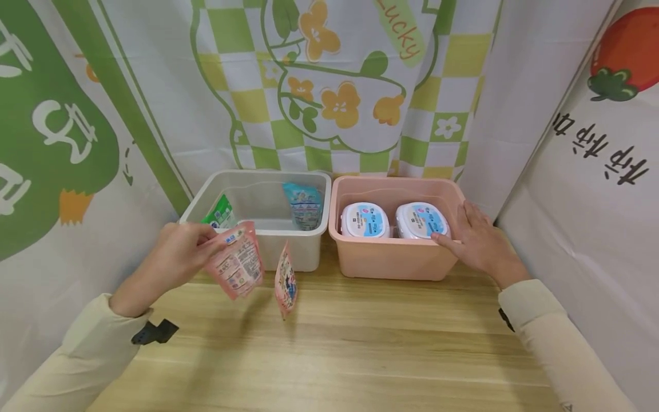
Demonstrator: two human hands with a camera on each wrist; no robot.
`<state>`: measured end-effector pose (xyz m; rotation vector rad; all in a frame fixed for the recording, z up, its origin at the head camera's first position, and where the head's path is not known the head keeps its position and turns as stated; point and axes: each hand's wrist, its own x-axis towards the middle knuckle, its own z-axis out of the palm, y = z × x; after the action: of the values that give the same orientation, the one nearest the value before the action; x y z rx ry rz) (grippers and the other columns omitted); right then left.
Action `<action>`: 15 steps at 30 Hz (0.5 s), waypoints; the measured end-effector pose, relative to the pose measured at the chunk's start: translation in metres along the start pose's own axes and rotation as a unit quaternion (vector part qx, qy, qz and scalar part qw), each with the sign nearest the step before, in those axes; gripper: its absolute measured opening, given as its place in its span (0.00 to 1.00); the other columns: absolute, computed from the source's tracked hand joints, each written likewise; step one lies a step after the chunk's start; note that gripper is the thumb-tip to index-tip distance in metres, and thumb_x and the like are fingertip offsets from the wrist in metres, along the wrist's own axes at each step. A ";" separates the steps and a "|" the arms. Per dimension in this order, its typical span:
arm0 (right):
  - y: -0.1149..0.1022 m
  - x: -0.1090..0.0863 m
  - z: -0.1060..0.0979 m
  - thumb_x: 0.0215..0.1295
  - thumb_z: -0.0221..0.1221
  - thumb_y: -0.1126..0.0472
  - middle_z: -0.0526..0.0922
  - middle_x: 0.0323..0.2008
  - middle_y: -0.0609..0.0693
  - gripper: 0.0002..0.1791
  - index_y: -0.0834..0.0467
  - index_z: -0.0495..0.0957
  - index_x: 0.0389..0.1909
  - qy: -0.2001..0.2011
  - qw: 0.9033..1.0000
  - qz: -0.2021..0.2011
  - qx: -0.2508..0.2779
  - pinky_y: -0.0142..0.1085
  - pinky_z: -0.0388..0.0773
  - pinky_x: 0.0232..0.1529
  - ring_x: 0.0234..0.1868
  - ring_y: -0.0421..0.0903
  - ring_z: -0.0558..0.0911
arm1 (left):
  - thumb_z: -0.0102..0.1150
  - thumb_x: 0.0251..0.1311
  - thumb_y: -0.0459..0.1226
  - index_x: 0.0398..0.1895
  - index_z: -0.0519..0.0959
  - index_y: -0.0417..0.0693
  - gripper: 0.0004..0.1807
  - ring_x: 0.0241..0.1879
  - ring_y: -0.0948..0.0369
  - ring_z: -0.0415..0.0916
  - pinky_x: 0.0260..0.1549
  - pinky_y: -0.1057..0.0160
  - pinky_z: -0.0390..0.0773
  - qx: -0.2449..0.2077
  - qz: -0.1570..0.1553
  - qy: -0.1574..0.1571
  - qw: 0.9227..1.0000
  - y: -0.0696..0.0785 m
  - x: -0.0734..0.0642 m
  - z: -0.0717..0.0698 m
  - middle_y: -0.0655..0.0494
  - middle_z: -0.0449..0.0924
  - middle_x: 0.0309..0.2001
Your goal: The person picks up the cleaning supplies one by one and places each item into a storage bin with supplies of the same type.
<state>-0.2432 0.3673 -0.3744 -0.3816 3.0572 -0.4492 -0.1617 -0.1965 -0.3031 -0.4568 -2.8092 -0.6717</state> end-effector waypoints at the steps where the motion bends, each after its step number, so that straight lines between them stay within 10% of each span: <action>1: 0.000 0.000 0.000 0.79 0.45 0.31 0.22 0.83 0.69 0.59 0.71 0.27 0.81 0.000 1.000 -0.001 0.001 0.72 0.37 0.79 0.83 0.74 0.34 | 0.69 0.67 0.31 0.35 0.87 0.30 0.09 0.20 0.62 0.75 0.15 0.69 0.69 0.003 0.002 0.003 1.000 0.000 0.000 -0.001 0.40 0.89 0.30; 15: -0.002 -0.001 -0.001 0.79 0.44 0.31 0.22 0.83 0.69 0.58 0.71 0.28 0.81 -0.002 1.000 0.002 -0.001 0.72 0.36 0.79 0.84 0.73 0.33 | 0.70 0.67 0.35 0.35 0.88 0.33 0.10 0.20 0.61 0.73 0.15 0.68 0.66 0.013 0.024 0.036 0.999 0.003 0.003 -0.019 0.41 0.90 0.30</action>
<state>-0.2423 0.3660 -0.3734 -0.3752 3.0545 -0.4437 -0.1605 -0.2023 -0.2844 -0.4847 -2.7275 -0.6272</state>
